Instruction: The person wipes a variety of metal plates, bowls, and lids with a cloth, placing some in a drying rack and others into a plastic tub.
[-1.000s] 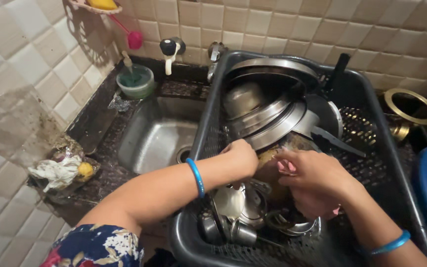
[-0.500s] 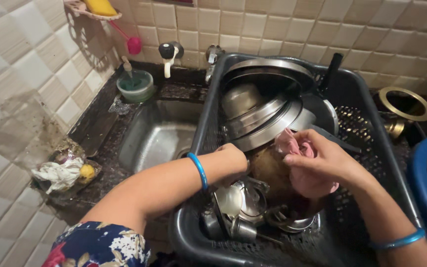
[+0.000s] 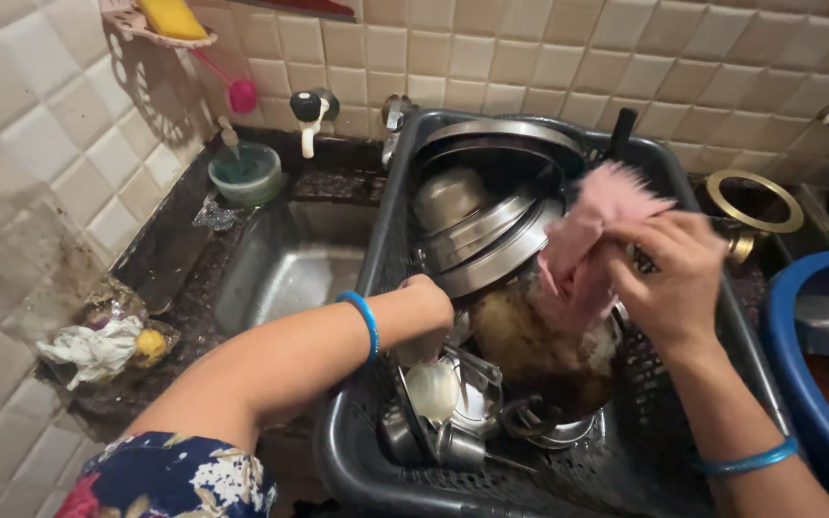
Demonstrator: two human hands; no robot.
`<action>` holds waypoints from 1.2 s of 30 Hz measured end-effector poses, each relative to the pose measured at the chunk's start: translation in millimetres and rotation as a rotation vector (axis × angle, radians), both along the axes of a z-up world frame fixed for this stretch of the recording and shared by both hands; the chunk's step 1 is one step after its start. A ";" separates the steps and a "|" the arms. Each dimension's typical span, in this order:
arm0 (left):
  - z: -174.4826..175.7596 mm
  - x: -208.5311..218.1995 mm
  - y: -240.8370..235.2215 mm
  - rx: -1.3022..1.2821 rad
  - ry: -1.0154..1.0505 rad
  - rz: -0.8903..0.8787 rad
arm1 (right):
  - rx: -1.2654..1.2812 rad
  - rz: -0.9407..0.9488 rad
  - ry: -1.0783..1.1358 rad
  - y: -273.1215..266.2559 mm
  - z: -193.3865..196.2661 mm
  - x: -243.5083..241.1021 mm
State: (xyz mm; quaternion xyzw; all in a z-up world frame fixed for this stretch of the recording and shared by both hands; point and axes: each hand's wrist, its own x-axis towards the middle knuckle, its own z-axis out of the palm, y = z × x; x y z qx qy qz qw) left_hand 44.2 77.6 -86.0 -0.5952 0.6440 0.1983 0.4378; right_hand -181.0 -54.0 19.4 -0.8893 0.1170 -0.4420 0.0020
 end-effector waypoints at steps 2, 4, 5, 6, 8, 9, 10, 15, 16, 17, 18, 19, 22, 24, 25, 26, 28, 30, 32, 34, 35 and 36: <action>4.7 1.3 -3.6 0.079 -0.025 -0.028 | -0.351 -0.159 -0.033 1.0 5.2 -2.0; 11.2 -2.6 -10.1 0.134 -0.061 0.020 | -0.440 -0.283 -0.041 -1.3 5.6 -6.0; 15.4 -3.4 -10.6 0.032 -0.041 0.085 | -0.483 -0.342 -0.045 -4.1 5.5 -8.0; 21.1 -2.4 -9.9 -0.070 -0.022 0.151 | -0.435 -0.343 -0.008 -6.8 5.3 -9.2; 41.8 7.9 -10.0 -0.207 0.061 0.227 | -0.339 -0.343 0.061 -13.1 6.0 -9.9; 55.1 12.9 -10.7 -0.242 0.127 0.237 | -0.292 -0.342 0.097 -14.9 6.6 -9.1; 70.1 19.0 -11.3 -0.276 0.193 0.247 | -0.245 -0.341 0.133 -17.0 8.0 -10.3; 154.1 57.3 -19.4 -0.627 0.691 0.433 | -0.035 -0.205 0.108 -11.0 8.2 -10.7; 164.3 59.7 -20.6 -0.751 0.780 0.438 | -0.037 -0.144 0.029 -11.1 8.7 -10.6; 169.6 58.9 -21.9 -0.859 0.910 0.481 | -0.037 -0.081 -0.049 -11.4 8.0 -10.8; 172.6 57.0 -24.4 -0.967 1.041 0.523 | 0.010 -0.061 -0.098 -13.4 7.4 -11.6; 173.1 54.2 -27.7 -1.071 1.172 0.562 | 0.058 -0.044 -0.150 -15.2 6.7 -12.5; 153.9 39.8 -37.0 -1.018 1.651 0.848 | 0.509 -0.037 -0.225 -28.8 9.3 -20.4; 136.9 35.9 -44.3 -0.945 1.868 0.977 | 0.870 0.120 -0.286 -38.0 14.7 -25.3; 129.5 36.2 -48.9 -0.902 1.974 1.040 | 1.027 0.283 -0.338 -42.1 19.3 -29.7; 122.5 37.6 -53.5 -0.876 1.962 1.091 | 1.181 0.449 -0.390 -45.1 23.8 -33.1; 109.2 43.1 -59.6 -0.830 1.935 1.201 | 1.482 0.798 -0.482 -49.0 28.0 -35.7; 102.3 49.2 -67.3 -0.828 1.978 1.237 | 1.383 0.621 -0.319 -51.2 25.9 -33.5; 95.9 52.7 -73.0 -0.824 2.017 1.242 | 0.830 -0.053 0.067 -50.9 12.0 -24.8; 91.6 53.2 -74.0 -0.827 2.052 1.217 | 0.610 -0.211 0.514 -46.3 -8.3 -12.7; 90.9 53.5 -73.8 -0.846 2.011 1.235 | 0.657 -0.183 0.625 -43.3 -18.3 -4.0; 91.0 53.6 -73.2 -0.865 1.970 1.252 | 0.704 -0.156 0.737 -38.4 -27.4 4.1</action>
